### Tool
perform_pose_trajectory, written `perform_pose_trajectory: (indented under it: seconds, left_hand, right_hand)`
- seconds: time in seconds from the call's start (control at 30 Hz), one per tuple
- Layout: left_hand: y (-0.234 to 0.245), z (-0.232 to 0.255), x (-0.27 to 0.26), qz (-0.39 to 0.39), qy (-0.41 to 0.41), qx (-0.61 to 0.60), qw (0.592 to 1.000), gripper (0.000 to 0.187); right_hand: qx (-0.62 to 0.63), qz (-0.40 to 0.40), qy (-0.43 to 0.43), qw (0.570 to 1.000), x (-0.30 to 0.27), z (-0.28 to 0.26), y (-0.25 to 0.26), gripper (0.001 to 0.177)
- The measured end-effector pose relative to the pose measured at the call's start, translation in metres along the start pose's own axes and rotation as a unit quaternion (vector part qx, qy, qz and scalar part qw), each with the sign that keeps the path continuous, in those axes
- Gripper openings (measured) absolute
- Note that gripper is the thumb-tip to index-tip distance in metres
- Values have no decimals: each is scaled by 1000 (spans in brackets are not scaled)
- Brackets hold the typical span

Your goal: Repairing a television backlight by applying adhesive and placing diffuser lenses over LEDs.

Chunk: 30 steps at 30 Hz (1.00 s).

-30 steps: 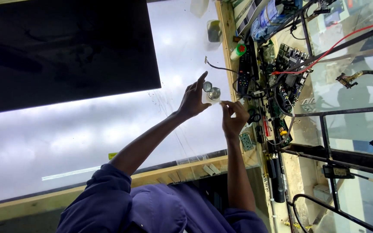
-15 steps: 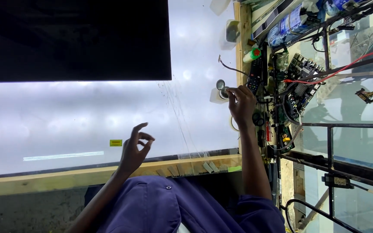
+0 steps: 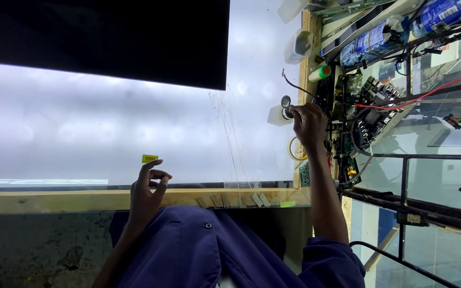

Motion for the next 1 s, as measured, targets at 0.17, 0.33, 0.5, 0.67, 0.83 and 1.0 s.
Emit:
perform_pose_trajectory:
  seconds: [0.17, 0.33, 0.5, 0.67, 0.83, 1.0]
  left_hand:
    - [4, -5, -2, -3, -1, -12, 1000, 38]
    - [9, -5, 0, -6, -3, -7, 1000, 36]
    - [15, -5, 0, -5, -1, -9, 1000, 32]
    - [21, -7, -2, -8, 6, -8, 1000, 32]
    - [27, -7, -3, 0, 8, 5, 1000, 30]
    - [31, -6, -3, 5, 14, 4, 1000, 28]
  right_hand:
    - [-11, -5, 4, 1000, 2, 2, 1, 4]
    - [-40, -16, 6, 999, 1, 1, -3, 3]
    - [-63, -12, 6, 998, 2, 2, -2, 4]
    - [-67, -9, 7, 998, -1, -4, -1, 3]
    - [-72, 13, 7, 997, -2, -8, 0, 2]
    - [-69, 8, 10, 998, 0, -14, 5, 4]
Point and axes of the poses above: each hand's wrist, its own x-axis towards the middle knuckle, its own y-axis out of the back of the hand, z = x × y, the point moved 4 cm from there along x, towards the middle knuckle, and after that the axes turned 1 degree about y, right-handed, at the moved point
